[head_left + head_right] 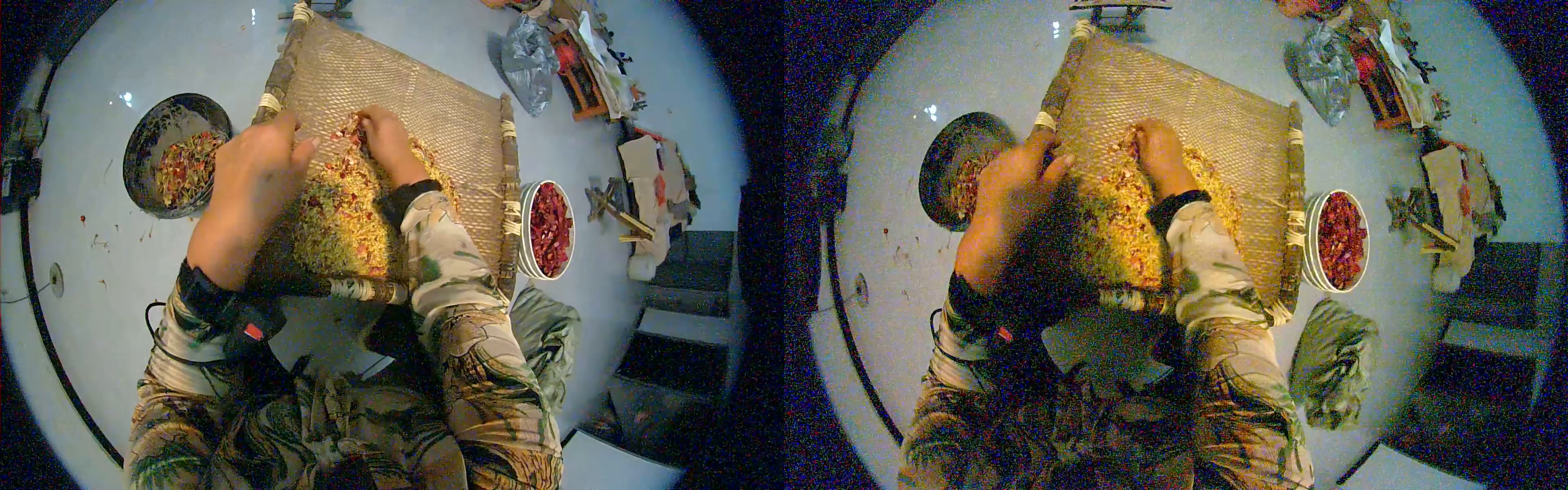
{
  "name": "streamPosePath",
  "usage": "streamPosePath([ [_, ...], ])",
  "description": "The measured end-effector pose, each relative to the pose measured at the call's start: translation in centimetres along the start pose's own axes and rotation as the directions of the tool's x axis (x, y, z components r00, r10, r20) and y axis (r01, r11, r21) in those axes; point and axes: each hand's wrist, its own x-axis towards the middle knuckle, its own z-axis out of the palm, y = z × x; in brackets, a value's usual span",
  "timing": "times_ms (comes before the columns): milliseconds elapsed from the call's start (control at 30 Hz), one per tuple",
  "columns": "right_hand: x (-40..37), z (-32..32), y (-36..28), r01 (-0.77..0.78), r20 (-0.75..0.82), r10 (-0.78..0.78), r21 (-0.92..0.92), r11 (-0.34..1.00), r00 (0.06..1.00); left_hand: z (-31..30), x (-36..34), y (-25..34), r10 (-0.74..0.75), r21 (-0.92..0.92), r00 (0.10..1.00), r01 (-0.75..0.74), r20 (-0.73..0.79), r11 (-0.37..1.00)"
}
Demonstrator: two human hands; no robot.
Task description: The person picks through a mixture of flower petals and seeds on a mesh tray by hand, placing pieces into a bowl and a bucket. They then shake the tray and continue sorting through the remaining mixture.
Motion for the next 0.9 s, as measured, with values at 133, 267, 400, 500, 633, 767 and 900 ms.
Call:
streamPosePath([
  [133,0.2,-0.5,1.7,-0.301,0.051,0.297,0.148,0.942,0.954,0.6,-0.2,-0.3,0.096,-0.032,0.986,-0.102,-0.136,0.994],
  [267,0.2,0.3,0.1,-0.21,0.034,0.208,0.065,0.976,0.977,0.6,-0.3,0.1,0.09,0.008,0.991,-0.09,-0.103,0.996],
  [400,-0.1,2.6,-1.4,-0.073,0.01,0.075,-0.125,0.989,0.997,0.9,-0.2,0.3,0.07,0.002,0.994,-0.07,-0.084,0.998],
  [500,-0.6,3.2,-1.7,-0.025,0.037,0.032,-0.168,0.985,0.999,0.9,-0.1,0.3,0.042,0.001,0.998,-0.042,-0.048,0.999],
  [633,-1.2,2.9,-1.6,0.1,0.035,-0.096,-0.131,0.986,0.995,1.6,0.0,-0.3,0.084,-0.01,0.992,-0.085,-0.091,0.996],
  [767,-1.6,2.0,-2.0,-0.004,0.175,0.036,-0.178,0.984,0.984,1.9,0.2,-0.7,0.056,0.016,0.998,-0.056,-0.004,0.998],
  [900,-1.8,1.7,-1.3,-0.064,0.041,0.067,-0.081,0.995,0.997,2.2,0.2,-0.6,0.066,0.029,0.997,-0.065,-0.037,0.997],
])
